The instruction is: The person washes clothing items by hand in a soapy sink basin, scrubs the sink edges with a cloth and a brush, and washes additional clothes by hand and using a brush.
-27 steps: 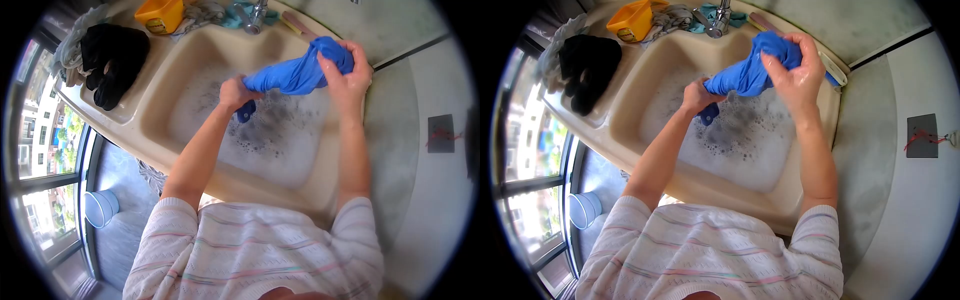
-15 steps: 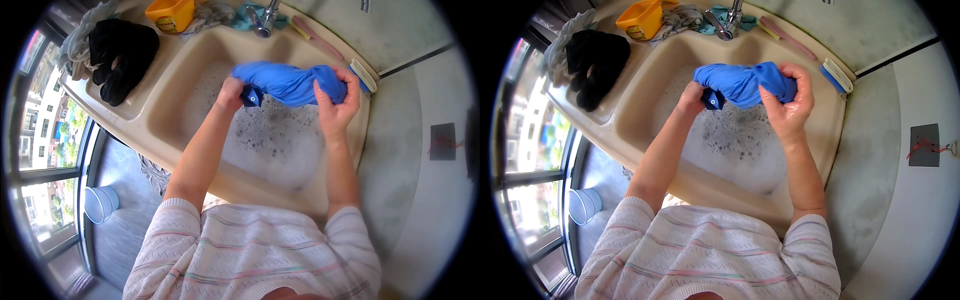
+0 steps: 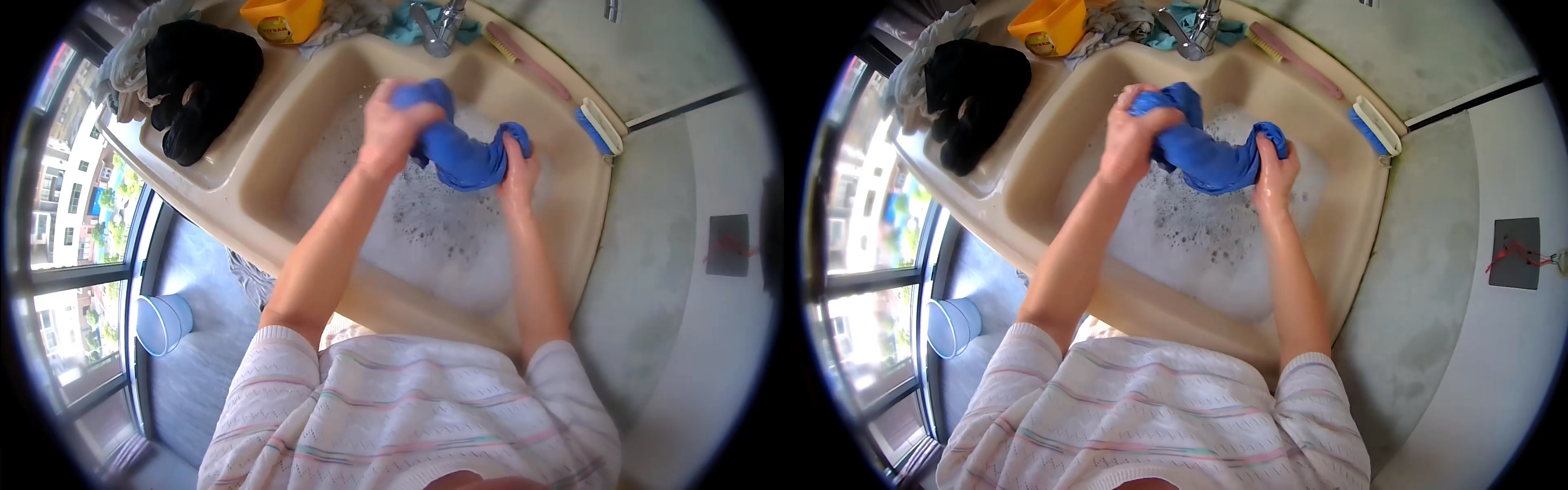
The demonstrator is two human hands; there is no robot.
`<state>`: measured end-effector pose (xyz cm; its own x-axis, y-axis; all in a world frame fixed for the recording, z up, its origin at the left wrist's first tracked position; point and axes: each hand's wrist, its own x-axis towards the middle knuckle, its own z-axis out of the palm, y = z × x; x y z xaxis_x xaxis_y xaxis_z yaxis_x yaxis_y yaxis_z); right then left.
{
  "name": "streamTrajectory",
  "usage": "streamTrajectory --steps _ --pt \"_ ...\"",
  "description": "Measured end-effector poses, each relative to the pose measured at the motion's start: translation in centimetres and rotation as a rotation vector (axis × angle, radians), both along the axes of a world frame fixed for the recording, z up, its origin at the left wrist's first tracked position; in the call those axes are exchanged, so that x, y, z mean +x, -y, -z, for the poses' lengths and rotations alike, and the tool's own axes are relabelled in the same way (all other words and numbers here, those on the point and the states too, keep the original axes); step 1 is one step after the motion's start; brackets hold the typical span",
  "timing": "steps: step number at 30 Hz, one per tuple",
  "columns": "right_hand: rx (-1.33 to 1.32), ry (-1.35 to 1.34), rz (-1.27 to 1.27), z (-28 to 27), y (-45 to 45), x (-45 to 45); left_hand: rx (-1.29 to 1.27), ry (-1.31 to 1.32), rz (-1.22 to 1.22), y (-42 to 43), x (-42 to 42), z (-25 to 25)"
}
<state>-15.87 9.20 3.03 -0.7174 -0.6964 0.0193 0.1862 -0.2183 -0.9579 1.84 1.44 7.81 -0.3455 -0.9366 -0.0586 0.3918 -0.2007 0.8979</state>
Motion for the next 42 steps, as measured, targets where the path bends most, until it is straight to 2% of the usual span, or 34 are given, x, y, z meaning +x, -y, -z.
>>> streamTrajectory --steps 1,2,3,5,6,7,9,12,14,17,20,21,24,26,27,30,33,35,38,42 --pt "0.024 0.082 -0.06 0.7 0.5 0.1 -0.18 0.167 -0.013 -1.1 -0.6 -0.6" --pt "0.047 0.16 -0.124 1.2 0.9 0.1 -0.563 0.349 -0.07 -3.0 -1.2 -1.4" --pt "0.073 0.239 -0.189 2.1 1.4 -0.1 -0.841 0.39 -0.127 -5.0 -1.9 -2.4" --pt "0.006 -0.146 -0.268 5.7 2.4 -1.9 -1.205 0.486 -0.119 -8.0 -3.4 -1.4" --pt "0.091 -0.375 -0.22 3.1 2.8 -0.5 -1.34 0.488 -0.133 -9.1 -3.9 -1.4" --pt "0.182 -0.598 -0.151 0.4 3.1 0.9 -1.381 0.555 -0.088 -9.7 -3.9 -1.7" --pt "0.478 -0.149 -0.402 -4.7 4.3 2.1 -1.452 0.594 -0.058 -10.2 -4.0 -1.9" --pt "0.408 -0.12 -0.523 -4.7 5.0 2.6 -1.525 0.535 -0.071 -10.6 -4.1 -1.2" --pt "0.399 -0.193 -0.595 -5.4 5.3 2.9 -1.559 0.532 -0.036 -10.4 -3.8 -0.8" --pt "0.353 -0.323 -0.658 -5.5 5.2 4.4 -1.663 0.564 0.178 -10.6 -3.7 2.0" --pt "0.354 -0.388 -0.631 -4.6 5.4 5.7 -1.685 0.682 0.286 -9.5 -3.9 3.4" --pt "0.353 -0.434 -0.617 -3.9 5.2 5.9 -1.73 0.808 0.495 -9.0 -4.2 4.0" --pt "0.335 -0.44 -0.579 -1.7 4.8 7.7 -1.439 0.643 0.474 -9.1 -6.2 9.5" --pt "0.309 -0.4 -0.547 -0.2 4.8 8.9 -1.62 0.852 0.725 -8.7 -6.4 11.6" --pt "0.299 -0.34 -0.53 0.6 4.7 9.5 -1.693 0.918 0.725 -8.8 -6.8 12.9" --pt "0.318 -0.419 -0.495 1.6 4.7 10.1 -1.977 1.041 0.325 -8.3 -7.5 17.1" --pt "0.334 -0.387 -0.506 1.3 4.4 11.2 -2.085 1.148 0.047 -8.1 -7.1 19.7" --pt "0.334 -0.436 -0.493 1.6 4.7 11.8 -2.078 1.371 0.187 -6.9 -5.0 12.3" --pt "0.314 -0.423 -0.47 1.5 4.7 13.0 -2.079 1.199 0.271 -7.4 -5.0 13.8" --pt "0.28 -0.172 -0.477 1.7 6.2 11.8 -1.995 0.661 0.263 -7.0 -3.2 11.4"
